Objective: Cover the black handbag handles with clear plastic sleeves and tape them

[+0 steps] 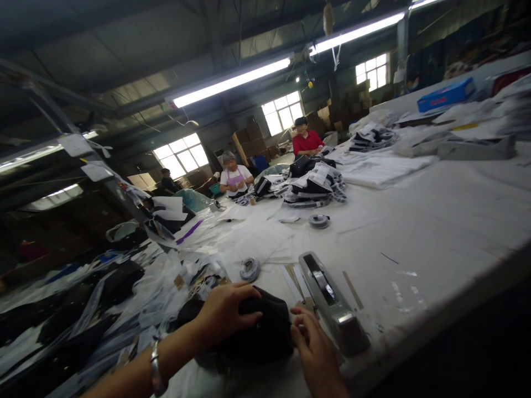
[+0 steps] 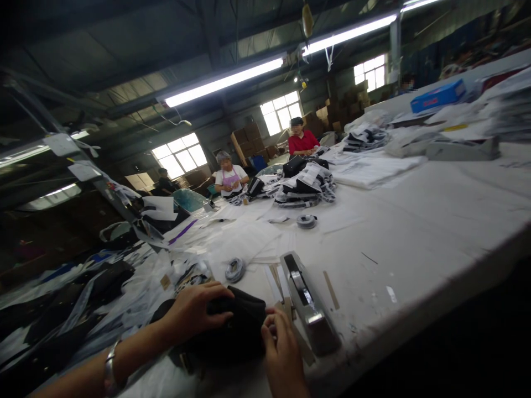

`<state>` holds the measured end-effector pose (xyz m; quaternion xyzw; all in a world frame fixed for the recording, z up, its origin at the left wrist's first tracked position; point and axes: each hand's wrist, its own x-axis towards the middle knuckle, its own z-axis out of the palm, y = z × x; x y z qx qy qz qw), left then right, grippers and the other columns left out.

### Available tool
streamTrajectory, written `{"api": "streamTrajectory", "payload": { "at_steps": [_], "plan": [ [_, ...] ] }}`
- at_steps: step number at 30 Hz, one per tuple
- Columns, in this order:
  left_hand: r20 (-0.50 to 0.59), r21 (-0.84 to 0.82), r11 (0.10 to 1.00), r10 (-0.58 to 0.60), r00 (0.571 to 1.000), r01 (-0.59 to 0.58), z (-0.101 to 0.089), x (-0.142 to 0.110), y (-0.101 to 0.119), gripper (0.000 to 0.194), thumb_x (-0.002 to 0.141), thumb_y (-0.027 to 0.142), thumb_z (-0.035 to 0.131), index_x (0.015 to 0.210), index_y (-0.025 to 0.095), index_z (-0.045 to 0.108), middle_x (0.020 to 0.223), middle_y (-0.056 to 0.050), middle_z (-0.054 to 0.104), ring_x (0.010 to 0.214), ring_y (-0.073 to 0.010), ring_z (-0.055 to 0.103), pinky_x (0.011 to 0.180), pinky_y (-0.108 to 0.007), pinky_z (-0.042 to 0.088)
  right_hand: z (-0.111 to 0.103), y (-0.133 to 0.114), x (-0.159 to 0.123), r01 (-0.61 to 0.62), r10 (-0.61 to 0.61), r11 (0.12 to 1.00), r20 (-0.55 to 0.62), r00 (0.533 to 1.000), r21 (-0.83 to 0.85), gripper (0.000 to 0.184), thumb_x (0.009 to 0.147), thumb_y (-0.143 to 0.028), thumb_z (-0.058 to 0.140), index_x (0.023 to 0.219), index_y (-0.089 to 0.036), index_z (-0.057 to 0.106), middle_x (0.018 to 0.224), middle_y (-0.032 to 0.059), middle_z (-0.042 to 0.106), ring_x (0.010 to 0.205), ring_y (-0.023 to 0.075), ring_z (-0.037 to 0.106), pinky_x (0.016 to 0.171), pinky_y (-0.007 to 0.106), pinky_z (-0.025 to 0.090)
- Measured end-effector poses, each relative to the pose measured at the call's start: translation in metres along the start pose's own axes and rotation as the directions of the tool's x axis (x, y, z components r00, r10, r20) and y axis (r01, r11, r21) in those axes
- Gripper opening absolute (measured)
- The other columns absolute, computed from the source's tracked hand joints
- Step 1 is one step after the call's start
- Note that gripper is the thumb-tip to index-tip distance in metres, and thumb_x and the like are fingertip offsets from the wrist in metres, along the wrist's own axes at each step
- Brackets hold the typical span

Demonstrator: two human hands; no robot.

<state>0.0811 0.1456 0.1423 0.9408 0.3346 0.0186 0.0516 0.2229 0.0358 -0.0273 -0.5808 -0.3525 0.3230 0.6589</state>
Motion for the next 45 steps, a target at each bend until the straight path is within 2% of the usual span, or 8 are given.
{"api": "streamTrajectory", "payload": {
  "at_steps": [6,12,19,24,29,34,40,45],
  "plan": [
    [0.007,-0.032,0.999,0.002,1.000,-0.002,-0.001,-0.001,0.001,0.024,0.075,0.033,0.072,0.099,0.028,0.071,0.094,0.002,0.074,0.082,-0.0194,0.069,0.074,-0.026,0.047,-0.027,0.022,-0.018,-0.238,0.239,0.966,0.011,0.971,0.102,0.039,0.080,-0.057,0.054,0.091,-0.019,0.057,0.109,0.0137,0.068,0.063,0.0207,0.071,0.053,0.031,0.059],
    [-0.004,-0.044,0.999,0.006,1.000,-0.006,0.002,-0.003,-0.005,0.024,0.076,0.035,0.073,0.099,0.028,0.071,0.095,0.001,0.074,0.081,-0.0192,0.069,0.075,-0.026,0.048,-0.035,0.027,-0.033,-0.261,0.262,0.965,-0.044,0.964,0.034,0.030,0.081,-0.051,0.050,0.086,-0.022,0.055,0.072,0.0038,0.069,0.054,0.0210,0.067,0.047,0.030,0.058],
    [0.004,-0.053,0.999,0.008,1.000,-0.008,0.001,-0.003,-0.003,0.025,0.076,0.035,0.071,0.100,0.028,0.071,0.095,0.001,0.074,0.081,-0.0194,0.069,0.075,-0.026,0.048,-0.049,0.026,-0.036,-0.289,0.288,0.956,-0.024,0.957,-0.052,0.031,0.081,-0.049,0.050,0.094,-0.021,0.056,0.103,0.0107,0.069,0.055,0.0197,0.068,0.047,0.031,0.059],
    [0.015,-0.064,0.998,-0.002,1.000,0.003,-0.001,-0.003,-0.002,0.025,0.077,0.035,0.070,0.101,0.028,0.071,0.098,0.000,0.074,0.084,-0.0211,0.069,0.076,-0.028,0.048,-0.056,0.027,-0.040,-0.180,0.174,0.962,-0.050,0.984,-0.206,0.029,0.088,-0.048,0.041,0.096,-0.025,0.056,0.097,0.0091,0.070,0.055,0.0222,0.068,0.047,0.034,0.057],
    [0.013,-0.097,0.995,-0.017,1.000,0.018,0.001,-0.004,-0.004,0.024,0.081,0.035,0.067,0.103,0.027,0.069,0.103,-0.002,0.073,0.089,-0.0220,0.069,0.078,-0.029,0.048,-0.053,-0.006,-0.033,0.150,-0.192,0.815,-0.018,0.981,-0.560,0.037,0.092,-0.040,0.050,0.127,-0.029,0.056,0.116,0.0094,0.069,0.091,0.0313,0.071,0.072,0.042,0.058],
    [0.040,-0.114,0.991,-0.066,0.997,0.070,0.001,-0.001,0.000,0.029,0.082,0.041,0.065,0.106,0.025,0.067,0.103,-0.003,0.073,0.094,-0.0243,0.067,0.084,-0.032,0.047,-0.015,-0.043,0.005,0.389,-0.357,0.850,0.154,0.921,-0.356,0.032,0.094,-0.028,0.051,0.125,-0.026,0.061,0.127,0.0082,0.063,0.121,0.0266,0.056,0.105,0.041,0.043],
    [0.102,-0.242,0.938,-0.230,0.968,0.249,0.000,0.011,0.001,0.032,0.081,0.048,0.063,0.095,0.019,0.064,0.092,-0.005,0.073,0.090,-0.0239,0.066,0.080,-0.031,0.047,0.016,-0.041,0.038,0.212,-0.196,0.976,0.226,0.954,-0.047,0.010,0.084,-0.022,0.064,0.094,-0.021,0.066,0.093,0.0036,0.068,0.091,0.0208,0.063,0.083,0.032,0.047],
    [0.409,-0.347,0.799,-0.343,0.845,0.492,0.006,0.026,-0.013,0.042,0.074,0.055,0.065,0.086,0.014,0.067,0.065,0.000,0.064,0.063,-0.0183,0.061,0.057,-0.025,0.041,0.010,-0.041,0.051,0.110,-0.123,0.992,0.334,0.935,0.058,0.003,0.080,-0.021,0.065,0.083,-0.020,0.066,0.076,-0.0022,0.067,0.074,0.0164,0.063,0.071,0.026,0.046]
  ]
}}
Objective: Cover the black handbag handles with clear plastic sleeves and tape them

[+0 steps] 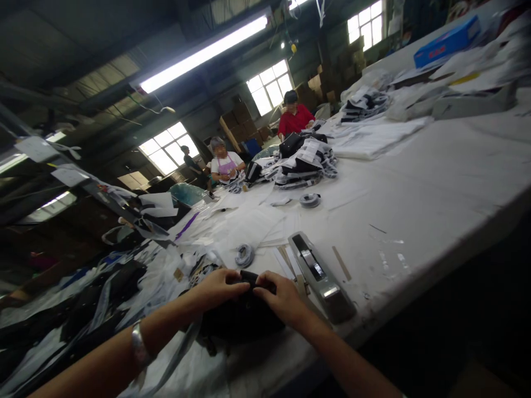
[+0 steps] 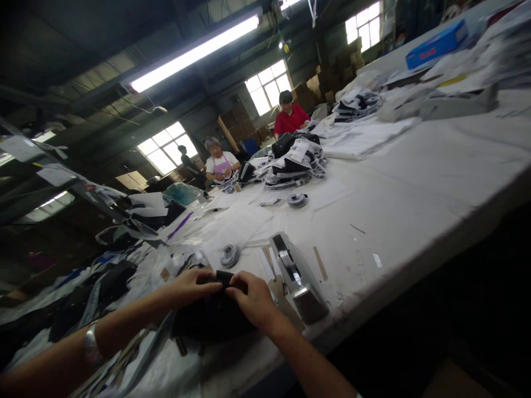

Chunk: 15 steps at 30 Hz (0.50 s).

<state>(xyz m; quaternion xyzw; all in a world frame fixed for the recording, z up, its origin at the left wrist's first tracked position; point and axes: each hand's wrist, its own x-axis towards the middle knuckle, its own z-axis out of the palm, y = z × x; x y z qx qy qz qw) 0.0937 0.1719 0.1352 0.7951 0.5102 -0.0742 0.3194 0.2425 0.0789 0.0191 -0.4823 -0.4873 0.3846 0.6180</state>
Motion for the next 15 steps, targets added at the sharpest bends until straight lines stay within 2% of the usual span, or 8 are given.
{"api": "streamTrajectory", "payload": {
  "at_steps": [3,7,11,15],
  "plan": [
    [0.079,-0.031,0.998,-0.059,0.995,0.062,-0.003,0.008,0.003,0.038,0.074,0.051,0.064,0.082,0.014,0.069,0.061,0.002,0.061,0.058,-0.0148,0.057,0.052,-0.022,0.038,-0.006,0.001,0.007,-0.041,0.039,0.998,0.052,0.998,0.051,0.003,0.079,-0.021,0.066,0.078,-0.020,0.068,0.072,-0.0026,0.067,0.073,0.0163,0.063,0.069,0.025,0.046],
    [0.115,-0.052,0.992,-0.112,0.987,0.119,-0.005,0.011,0.013,0.032,0.073,0.046,0.064,0.087,0.017,0.069,0.066,0.003,0.061,0.062,-0.0137,0.059,0.053,-0.019,0.041,-0.009,0.006,0.014,-0.098,0.093,0.991,0.058,0.994,0.086,0.006,0.077,-0.023,0.067,0.076,-0.019,0.070,0.070,-0.0017,0.068,0.070,0.0165,0.062,0.066,0.026,0.045],
    [0.100,-0.010,0.989,-0.143,0.985,0.145,-0.005,0.013,0.021,0.035,0.070,0.049,0.066,0.082,0.016,0.069,0.063,0.002,0.061,0.061,-0.0147,0.059,0.052,-0.020,0.042,-0.010,0.010,0.016,-0.131,0.123,0.983,0.065,0.990,0.131,0.008,0.076,-0.025,0.068,0.077,-0.018,0.071,0.070,-0.0012,0.068,0.067,0.0152,0.061,0.062,0.024,0.045],
    [0.036,0.071,0.991,-0.112,0.993,0.110,-0.004,0.016,0.025,0.030,0.068,0.044,0.067,0.075,0.015,0.069,0.060,0.002,0.060,0.058,-0.0151,0.057,0.051,-0.021,0.040,-0.011,0.012,0.017,-0.149,0.137,0.972,0.079,0.987,0.180,0.008,0.076,-0.025,0.068,0.077,-0.017,0.070,0.067,-0.0020,0.066,0.064,0.0139,0.060,0.059,0.022,0.044]
  ]
}}
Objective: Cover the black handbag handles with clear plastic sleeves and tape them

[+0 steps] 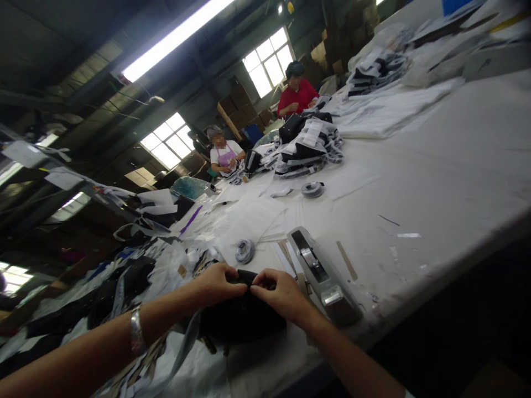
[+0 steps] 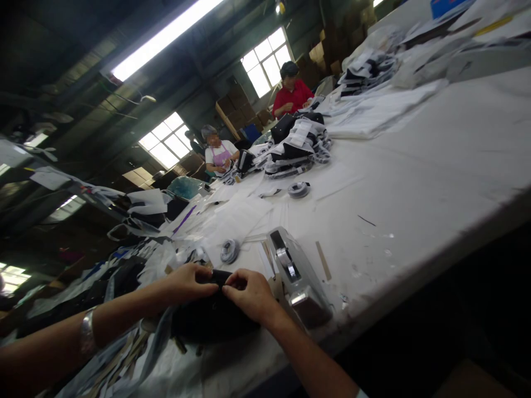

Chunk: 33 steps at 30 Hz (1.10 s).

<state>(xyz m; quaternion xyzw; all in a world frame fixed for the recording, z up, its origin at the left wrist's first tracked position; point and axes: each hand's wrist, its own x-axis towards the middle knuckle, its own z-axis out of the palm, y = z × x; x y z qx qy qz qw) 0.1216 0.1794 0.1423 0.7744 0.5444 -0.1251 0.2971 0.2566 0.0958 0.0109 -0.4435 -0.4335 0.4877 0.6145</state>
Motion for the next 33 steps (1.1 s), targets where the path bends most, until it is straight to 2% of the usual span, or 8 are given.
{"api": "streamTrajectory", "payload": {
  "at_steps": [5,14,18,24,29,33],
  "plan": [
    [-0.052,0.081,0.996,0.049,0.997,-0.045,0.003,0.001,0.003,0.020,0.068,0.034,0.063,0.068,0.015,0.068,0.059,0.003,0.059,0.060,-0.0154,0.056,0.054,-0.022,0.038,0.000,0.001,0.001,-0.012,0.012,0.999,-0.003,1.000,0.041,0.010,0.076,-0.026,0.068,0.080,-0.017,0.070,0.069,-0.0011,0.067,0.066,0.0146,0.062,0.061,0.023,0.045],
    [-0.124,0.106,0.990,0.103,0.987,-0.090,0.014,0.001,0.003,0.022,0.073,0.032,0.058,0.080,0.015,0.070,0.072,0.001,0.069,0.071,-0.0196,0.063,0.060,-0.024,0.043,0.001,0.004,0.001,-0.020,0.019,0.999,-0.050,0.999,-0.026,0.008,0.078,-0.026,0.067,0.079,-0.019,0.064,0.071,-0.0020,0.065,0.066,0.0145,0.061,0.061,0.023,0.045],
    [-0.171,0.105,0.991,0.105,0.980,-0.088,0.018,-0.001,0.007,0.019,0.072,0.030,0.057,0.077,0.016,0.068,0.071,0.002,0.069,0.070,-0.0192,0.063,0.063,-0.024,0.044,0.001,0.009,0.003,-0.074,0.075,0.997,-0.020,0.997,0.028,0.011,0.079,-0.029,0.068,0.080,-0.019,0.064,0.071,-0.0023,0.063,0.067,0.0142,0.059,0.061,0.023,0.044],
    [-0.177,0.033,0.997,0.070,0.982,-0.066,0.025,-0.003,0.002,0.018,0.074,0.027,0.056,0.080,0.015,0.068,0.073,0.001,0.069,0.071,-0.0188,0.062,0.064,-0.025,0.044,-0.002,0.006,0.006,-0.204,0.193,0.969,0.088,0.977,0.141,0.015,0.076,-0.030,0.071,0.079,-0.017,0.063,0.072,-0.0017,0.064,0.069,0.0137,0.059,0.063,0.023,0.045],
    [-0.132,0.031,0.995,0.093,0.987,-0.090,0.022,-0.003,-0.007,0.017,0.075,0.031,0.059,0.078,0.015,0.064,0.070,0.001,0.065,0.068,-0.0180,0.060,0.058,-0.024,0.042,-0.003,0.005,0.005,-0.159,0.150,0.980,0.079,0.985,0.118,0.015,0.079,-0.030,0.070,0.081,-0.017,0.063,0.072,-0.0023,0.062,0.069,0.0131,0.058,0.063,0.022,0.045],
    [-0.094,-0.050,0.990,0.126,0.988,-0.132,0.022,-0.006,-0.010,0.018,0.075,0.027,0.059,0.086,0.014,0.066,0.078,0.000,0.069,0.075,-0.0197,0.062,0.062,-0.025,0.044,-0.001,0.006,0.000,-0.155,0.147,0.982,0.081,0.986,0.105,0.016,0.081,-0.029,0.070,0.090,-0.019,0.061,0.073,-0.0033,0.061,0.071,0.0134,0.058,0.066,0.023,0.045]
  ]
}}
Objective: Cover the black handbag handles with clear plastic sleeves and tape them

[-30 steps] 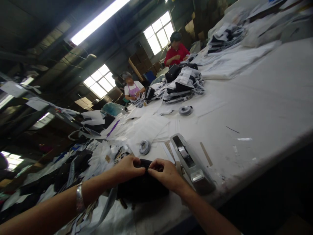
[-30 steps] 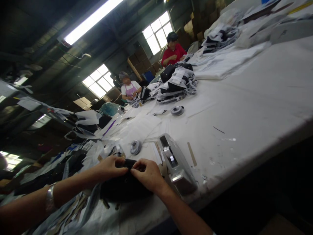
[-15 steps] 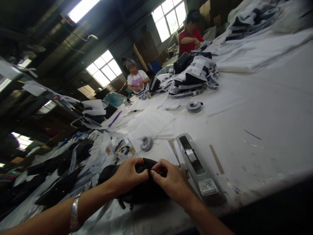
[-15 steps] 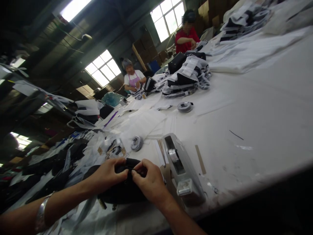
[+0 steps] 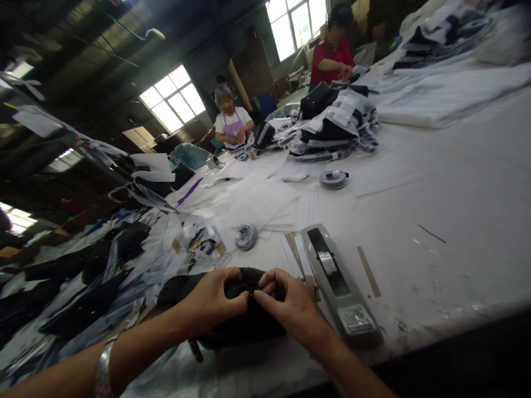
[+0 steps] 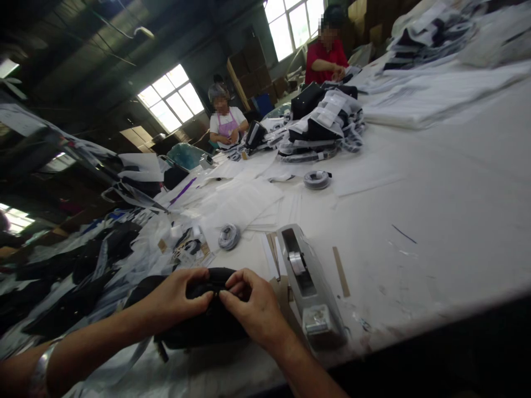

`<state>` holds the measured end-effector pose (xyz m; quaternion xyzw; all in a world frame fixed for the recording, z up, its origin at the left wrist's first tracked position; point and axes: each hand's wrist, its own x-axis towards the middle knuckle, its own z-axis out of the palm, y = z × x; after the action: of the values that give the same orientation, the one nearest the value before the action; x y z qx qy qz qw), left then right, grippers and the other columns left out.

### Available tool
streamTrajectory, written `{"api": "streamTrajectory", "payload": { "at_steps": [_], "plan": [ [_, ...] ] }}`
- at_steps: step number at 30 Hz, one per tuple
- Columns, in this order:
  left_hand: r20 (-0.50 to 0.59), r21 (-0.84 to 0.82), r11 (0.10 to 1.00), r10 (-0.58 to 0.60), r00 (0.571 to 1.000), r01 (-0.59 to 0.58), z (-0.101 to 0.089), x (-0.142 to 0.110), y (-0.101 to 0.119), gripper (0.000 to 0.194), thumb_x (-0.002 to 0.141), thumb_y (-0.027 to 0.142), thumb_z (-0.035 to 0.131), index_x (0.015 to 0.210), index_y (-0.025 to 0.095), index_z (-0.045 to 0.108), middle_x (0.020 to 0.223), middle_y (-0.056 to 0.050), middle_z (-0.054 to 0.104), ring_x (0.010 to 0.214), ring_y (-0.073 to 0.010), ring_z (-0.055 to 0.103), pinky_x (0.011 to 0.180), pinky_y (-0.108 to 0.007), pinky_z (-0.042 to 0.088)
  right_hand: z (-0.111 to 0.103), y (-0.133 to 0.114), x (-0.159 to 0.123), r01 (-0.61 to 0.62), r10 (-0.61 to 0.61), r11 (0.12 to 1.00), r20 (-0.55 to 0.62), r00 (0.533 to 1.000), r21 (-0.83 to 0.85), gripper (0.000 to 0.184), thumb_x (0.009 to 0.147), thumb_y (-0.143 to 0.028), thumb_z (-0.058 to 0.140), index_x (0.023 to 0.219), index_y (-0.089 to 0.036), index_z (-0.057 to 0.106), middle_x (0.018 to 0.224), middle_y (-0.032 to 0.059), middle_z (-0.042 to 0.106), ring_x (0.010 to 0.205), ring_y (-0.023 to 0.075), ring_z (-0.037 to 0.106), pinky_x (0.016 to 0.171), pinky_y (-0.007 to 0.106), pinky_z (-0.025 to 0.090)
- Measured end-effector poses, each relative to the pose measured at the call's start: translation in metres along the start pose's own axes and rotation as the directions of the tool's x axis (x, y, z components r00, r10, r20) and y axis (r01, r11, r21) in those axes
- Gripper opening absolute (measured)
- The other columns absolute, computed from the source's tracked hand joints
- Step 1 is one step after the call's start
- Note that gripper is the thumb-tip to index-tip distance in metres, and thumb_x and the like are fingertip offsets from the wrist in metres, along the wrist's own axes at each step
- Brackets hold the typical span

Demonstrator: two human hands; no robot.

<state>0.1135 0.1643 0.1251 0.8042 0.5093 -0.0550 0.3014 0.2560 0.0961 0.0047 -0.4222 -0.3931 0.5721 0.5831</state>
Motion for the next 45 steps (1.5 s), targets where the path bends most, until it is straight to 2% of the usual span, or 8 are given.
{"api": "streamTrajectory", "payload": {
  "at_steps": [7,13,20,26,29,31,38,45],
  "plan": [
    [-0.068,0.045,0.998,0.042,0.997,-0.039,0.003,0.000,-0.002,0.018,0.075,0.027,0.060,0.085,0.015,0.068,0.075,0.000,0.069,0.071,-0.0190,0.062,0.061,-0.024,0.043,0.006,-0.001,-0.002,0.091,-0.101,0.982,-0.057,0.993,-0.168,0.013,0.084,-0.029,0.066,0.083,-0.021,0.057,0.074,-0.0042,0.057,0.070,0.0140,0.057,0.064,0.024,0.043],
    [0.164,-0.036,0.986,0.166,0.972,-0.162,-0.039,0.003,-0.003,0.037,0.086,0.049,0.056,0.099,0.018,0.072,0.089,-0.002,0.074,0.082,-0.0217,0.066,0.069,-0.025,0.047,0.003,-0.014,-0.013,0.206,-0.298,0.853,-0.123,0.947,-0.479,0.004,0.089,-0.026,0.061,0.090,-0.022,0.061,0.088,0.0007,0.066,0.087,0.0202,0.063,0.081,0.032,0.047],
    [-0.439,-0.412,0.892,-0.019,0.898,-0.183,-0.038,-0.076,-0.045,0.038,0.086,0.054,0.058,0.088,0.018,0.071,0.073,-0.002,0.067,0.068,-0.0183,0.063,0.063,-0.026,0.050,0.031,-0.052,-0.021,0.535,-0.567,0.485,0.218,0.795,-0.692,0.028,0.095,-0.025,0.056,0.122,-0.022,0.061,0.130,0.0068,0.062,0.122,0.0226,0.053,0.107,0.036,0.039],
    [-0.147,-0.975,0.208,-0.362,0.921,-0.074,0.060,-0.130,-0.093,0.050,0.083,0.061,0.061,0.086,0.012,0.070,0.073,-0.004,0.067,0.055,-0.0106,0.064,0.044,-0.015,0.047,0.084,-0.076,0.001,0.597,-0.322,0.262,0.514,0.795,-0.759,0.037,0.091,-0.035,0.063,0.124,-0.017,0.063,0.114,0.0124,0.070,0.111,0.0301,0.060,0.106,0.050,0.036],
    [0.021,-0.946,-0.300,-0.429,0.903,-0.121,0.083,-0.131,-0.115,0.042,0.094,0.047,0.053,0.097,0.008,0.067,0.087,-0.011,0.073,0.057,-0.0127,0.070,0.045,-0.018,0.054,0.095,-0.082,0.005,0.591,-0.245,0.334,0.538,0.807,-0.734,0.018,0.090,-0.024,0.060,0.104,-0.020,0.072,0.100,0.0081,0.072,0.095,0.0247,0.065,0.091,0.039,0.047],
    [-0.055,-0.832,-0.462,-0.483,0.874,-0.308,0.080,-0.129,-0.131,0.036,0.099,0.037,0.046,0.103,0.006,0.064,0.089,-0.015,0.075,0.065,-0.0174,0.074,0.053,-0.023,0.061,0.094,-0.087,0.004,0.594,-0.234,0.423,0.551,0.801,-0.684,0.015,0.088,-0.021,0.061,0.098,-0.022,0.071,0.098,0.0043,0.072,0.093,0.0217,0.065,0.087,0.033,0.049],
    [-0.422,-0.518,-0.386,-0.660,0.621,-0.763,0.012,-0.140,-0.155,0.026,0.101,0.011,0.041,0.095,0.012,0.066,0.079,-0.006,0.077,0.075,-0.0133,0.075,0.072,-0.022,0.062,0.097,-0.109,0.002,0.547,-0.169,0.342,0.522,0.836,-0.764,0.034,0.090,-0.045,0.053,0.113,-0.023,0.067,0.114,0.0077,0.072,0.105,0.0283,0.066,0.092,0.041,0.050],
    [-0.794,-0.453,-0.148,-0.383,0.473,-0.879,-0.048,-0.168,-0.083,0.021,0.087,0.032,0.068,0.092,0.011,0.069,0.084,-0.010,0.077,0.083,-0.0220,0.075,0.080,-0.031,0.059,0.201,-0.186,0.013,0.727,-0.358,0.242,0.638,0.682,-0.642,0.053,0.094,-0.058,0.042,0.126,-0.022,0.063,0.124,0.0108,0.068,0.119,0.0315,0.060,0.103,0.049,0.045]
  ]
}}
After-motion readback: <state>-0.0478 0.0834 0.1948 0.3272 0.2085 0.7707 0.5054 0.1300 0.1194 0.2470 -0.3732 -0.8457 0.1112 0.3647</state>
